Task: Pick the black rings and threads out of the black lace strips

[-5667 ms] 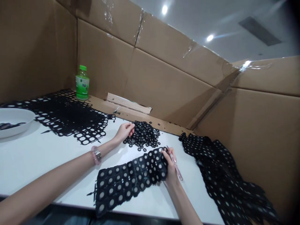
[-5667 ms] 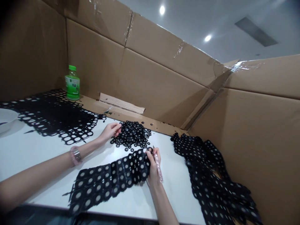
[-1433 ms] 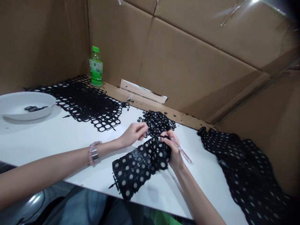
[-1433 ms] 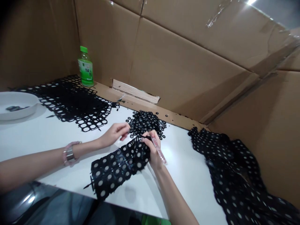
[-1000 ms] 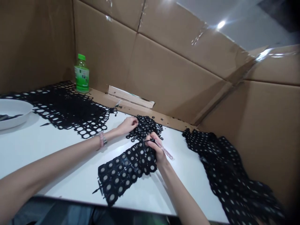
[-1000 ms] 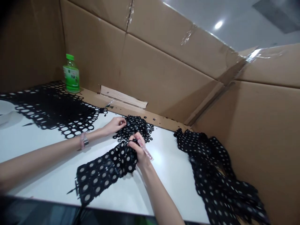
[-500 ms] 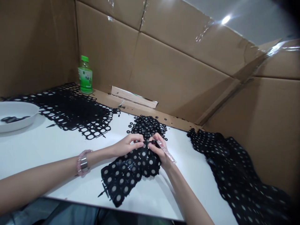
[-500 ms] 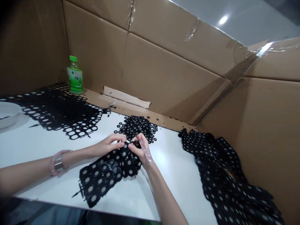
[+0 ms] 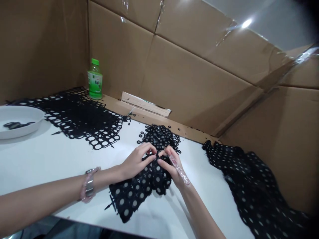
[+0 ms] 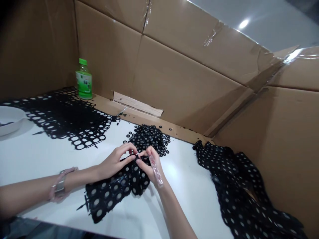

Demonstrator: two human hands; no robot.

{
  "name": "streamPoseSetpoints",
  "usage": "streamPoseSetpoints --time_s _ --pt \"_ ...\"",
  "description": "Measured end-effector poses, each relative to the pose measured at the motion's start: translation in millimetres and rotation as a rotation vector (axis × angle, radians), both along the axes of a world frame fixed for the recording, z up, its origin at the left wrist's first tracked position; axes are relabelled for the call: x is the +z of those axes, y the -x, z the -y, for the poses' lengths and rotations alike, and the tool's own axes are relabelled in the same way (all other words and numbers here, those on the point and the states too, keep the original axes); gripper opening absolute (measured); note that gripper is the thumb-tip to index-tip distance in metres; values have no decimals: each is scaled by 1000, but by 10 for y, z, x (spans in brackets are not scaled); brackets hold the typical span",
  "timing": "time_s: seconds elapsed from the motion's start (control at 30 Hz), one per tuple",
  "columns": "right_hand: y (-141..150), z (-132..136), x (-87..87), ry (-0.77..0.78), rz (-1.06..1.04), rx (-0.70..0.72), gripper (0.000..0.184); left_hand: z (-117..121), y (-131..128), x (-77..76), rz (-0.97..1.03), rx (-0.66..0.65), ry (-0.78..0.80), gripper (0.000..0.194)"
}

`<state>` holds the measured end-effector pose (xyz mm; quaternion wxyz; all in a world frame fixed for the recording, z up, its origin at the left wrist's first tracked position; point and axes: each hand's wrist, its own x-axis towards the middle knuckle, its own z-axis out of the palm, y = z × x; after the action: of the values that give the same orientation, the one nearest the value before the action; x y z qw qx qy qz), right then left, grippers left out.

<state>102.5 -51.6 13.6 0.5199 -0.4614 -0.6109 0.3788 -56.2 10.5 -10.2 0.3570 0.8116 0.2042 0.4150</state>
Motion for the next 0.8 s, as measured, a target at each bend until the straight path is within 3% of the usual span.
streamPoseSetpoints --time_s 0.17,0.33,0.43,0.57,0.67,0.8 --pt "43 5 -15 -40 31 -21 37 16 18 32 10 -50 -27 16" --pt "25 -13 -73 -54 -18 -47 33 -11 -20 24 6 -77 44 17" --pt "11 -6 -82 9 -126 -72 28 -129 -33 -13 44 -32 195 20" --pt "19 1 -41 83 -393 -73 25 -486 63 -42 181 157 432 26" --pt "35 -5 -8 141 -515 -8 28 -726 106 -32 164 257 359 25" --pt "22 -10 2 177 -496 66 35 -874 -90 -64 3 227 143 20"
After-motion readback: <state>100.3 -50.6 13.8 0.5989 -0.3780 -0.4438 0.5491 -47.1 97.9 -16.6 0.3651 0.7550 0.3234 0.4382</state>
